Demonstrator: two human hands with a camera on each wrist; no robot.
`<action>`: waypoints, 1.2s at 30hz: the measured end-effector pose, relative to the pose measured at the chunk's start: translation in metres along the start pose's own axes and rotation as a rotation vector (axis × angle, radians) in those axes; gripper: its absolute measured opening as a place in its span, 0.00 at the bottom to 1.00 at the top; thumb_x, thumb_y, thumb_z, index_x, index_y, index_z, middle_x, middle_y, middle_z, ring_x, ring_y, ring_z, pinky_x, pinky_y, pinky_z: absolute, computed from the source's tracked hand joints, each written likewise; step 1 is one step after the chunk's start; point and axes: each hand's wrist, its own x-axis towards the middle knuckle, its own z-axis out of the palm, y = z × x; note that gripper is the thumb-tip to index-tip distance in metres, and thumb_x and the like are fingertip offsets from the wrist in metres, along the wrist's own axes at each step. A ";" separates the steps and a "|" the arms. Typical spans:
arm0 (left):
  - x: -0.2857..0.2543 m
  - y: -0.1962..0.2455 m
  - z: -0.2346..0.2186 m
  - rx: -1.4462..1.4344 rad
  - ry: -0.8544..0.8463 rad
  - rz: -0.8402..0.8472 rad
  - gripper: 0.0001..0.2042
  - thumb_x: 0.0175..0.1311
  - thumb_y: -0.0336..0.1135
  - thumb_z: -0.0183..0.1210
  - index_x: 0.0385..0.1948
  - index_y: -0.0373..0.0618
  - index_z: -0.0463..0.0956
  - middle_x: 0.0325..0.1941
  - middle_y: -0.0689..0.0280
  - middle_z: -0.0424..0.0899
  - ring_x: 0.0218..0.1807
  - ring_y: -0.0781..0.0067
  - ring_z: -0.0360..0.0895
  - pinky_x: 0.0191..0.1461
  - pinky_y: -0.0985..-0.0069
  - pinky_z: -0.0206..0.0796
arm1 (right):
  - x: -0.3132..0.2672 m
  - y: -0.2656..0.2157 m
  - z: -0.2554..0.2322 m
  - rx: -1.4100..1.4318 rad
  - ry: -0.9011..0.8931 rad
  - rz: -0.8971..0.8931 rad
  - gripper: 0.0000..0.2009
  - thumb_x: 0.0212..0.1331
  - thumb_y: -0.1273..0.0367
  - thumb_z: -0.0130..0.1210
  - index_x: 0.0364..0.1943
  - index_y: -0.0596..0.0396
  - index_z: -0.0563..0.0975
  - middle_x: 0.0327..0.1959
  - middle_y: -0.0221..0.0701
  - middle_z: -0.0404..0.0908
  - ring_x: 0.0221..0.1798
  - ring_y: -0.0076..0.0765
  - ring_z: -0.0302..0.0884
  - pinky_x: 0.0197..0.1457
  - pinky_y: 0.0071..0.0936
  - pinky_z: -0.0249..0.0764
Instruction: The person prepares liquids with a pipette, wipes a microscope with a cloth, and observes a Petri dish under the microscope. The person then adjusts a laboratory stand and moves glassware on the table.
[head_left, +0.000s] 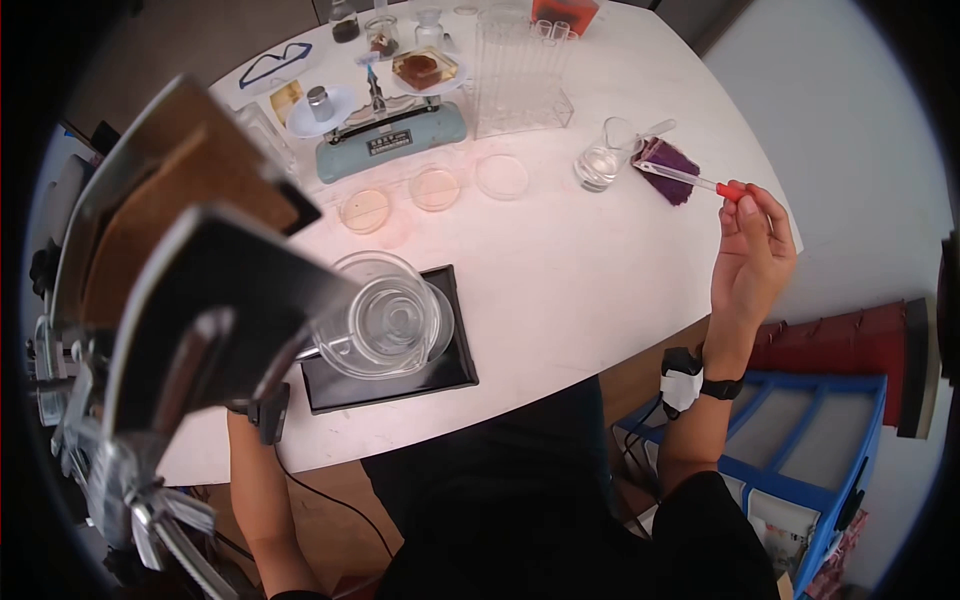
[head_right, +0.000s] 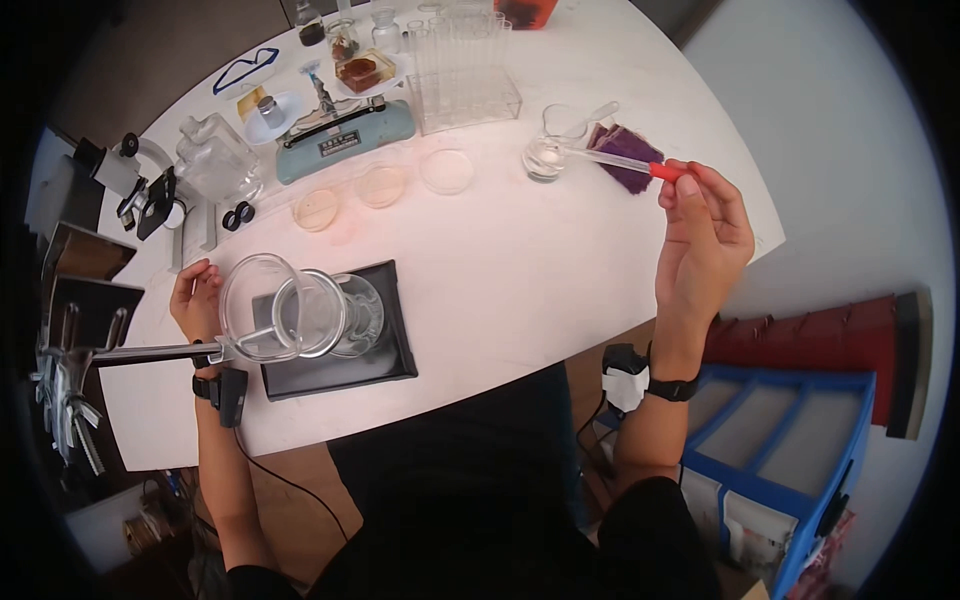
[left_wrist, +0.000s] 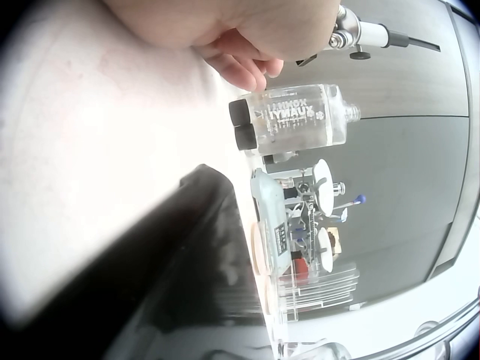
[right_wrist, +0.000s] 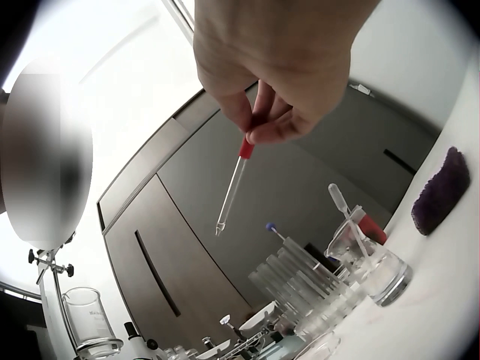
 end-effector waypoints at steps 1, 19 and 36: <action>0.000 0.000 -0.001 -0.011 -0.005 -0.007 0.11 0.58 0.12 0.51 0.42 0.31 0.75 0.40 0.58 0.80 0.41 0.73 0.78 0.45 0.81 0.72 | 0.003 0.002 -0.007 0.001 0.012 0.004 0.09 0.60 0.79 0.56 0.44 0.68 0.76 0.40 0.45 0.82 0.38 0.31 0.79 0.45 0.24 0.75; 0.008 -0.011 -0.013 0.025 -0.003 -0.035 0.11 0.59 0.14 0.51 0.42 0.32 0.76 0.40 0.58 0.81 0.40 0.74 0.78 0.46 0.83 0.72 | 0.048 0.047 -0.079 -0.306 0.236 0.054 0.08 0.57 0.78 0.60 0.39 0.68 0.78 0.32 0.38 0.83 0.33 0.29 0.81 0.41 0.22 0.78; 0.001 -0.001 -0.001 0.030 0.019 -0.010 0.12 0.57 0.13 0.50 0.41 0.30 0.76 0.40 0.57 0.80 0.42 0.73 0.79 0.47 0.81 0.73 | 0.061 0.059 -0.079 -0.480 0.278 0.028 0.09 0.55 0.77 0.62 0.38 0.69 0.79 0.33 0.38 0.83 0.33 0.29 0.81 0.39 0.22 0.80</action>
